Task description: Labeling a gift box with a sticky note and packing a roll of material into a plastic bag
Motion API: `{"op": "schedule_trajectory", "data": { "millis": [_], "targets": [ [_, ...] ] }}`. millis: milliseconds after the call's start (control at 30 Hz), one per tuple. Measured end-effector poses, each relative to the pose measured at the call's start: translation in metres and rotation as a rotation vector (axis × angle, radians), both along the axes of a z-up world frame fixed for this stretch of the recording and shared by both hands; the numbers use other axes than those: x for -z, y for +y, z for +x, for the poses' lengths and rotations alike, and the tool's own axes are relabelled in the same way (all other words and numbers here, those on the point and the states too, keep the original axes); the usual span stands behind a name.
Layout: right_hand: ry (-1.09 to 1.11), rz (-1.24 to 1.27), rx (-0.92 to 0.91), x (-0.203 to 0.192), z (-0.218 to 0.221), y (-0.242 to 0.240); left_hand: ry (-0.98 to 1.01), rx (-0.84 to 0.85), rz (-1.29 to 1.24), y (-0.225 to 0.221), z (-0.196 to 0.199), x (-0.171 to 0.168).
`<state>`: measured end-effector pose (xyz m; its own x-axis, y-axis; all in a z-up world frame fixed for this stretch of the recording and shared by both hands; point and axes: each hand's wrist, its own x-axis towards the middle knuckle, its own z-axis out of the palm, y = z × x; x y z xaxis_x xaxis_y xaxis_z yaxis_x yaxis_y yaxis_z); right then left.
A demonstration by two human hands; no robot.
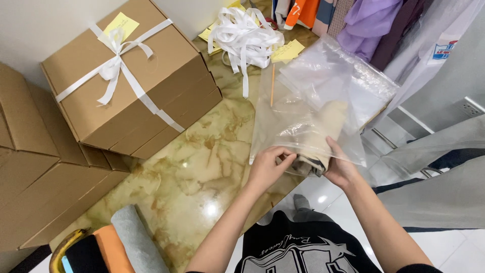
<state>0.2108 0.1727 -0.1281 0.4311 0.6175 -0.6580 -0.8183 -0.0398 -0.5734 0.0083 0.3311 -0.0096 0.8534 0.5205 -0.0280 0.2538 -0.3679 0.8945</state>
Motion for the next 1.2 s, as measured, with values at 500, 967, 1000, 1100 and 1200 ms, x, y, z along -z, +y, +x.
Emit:
{"op": "schedule_trajectory", "data": {
  "millis": [500,967,1000,1100,1200],
  "targets": [
    [0.093,0.170,0.158,-0.034,-0.009,0.038,-0.309,-0.010,0.714,0.026,0.008,0.033],
    [0.272,0.216,0.164,-0.041,0.045,0.113,-0.090,-0.002,0.383,0.056,0.059,0.025],
    [0.264,0.175,0.148,-0.056,0.043,0.117,-0.114,0.052,0.366,0.051,0.063,0.018],
    [0.205,0.239,0.164,-0.005,0.078,0.146,-0.209,0.184,0.272,0.040,0.063,-0.016],
    [0.176,0.207,0.170,0.002,0.089,0.170,-0.211,0.241,0.196,0.036,0.061,-0.065]
  ]
}}
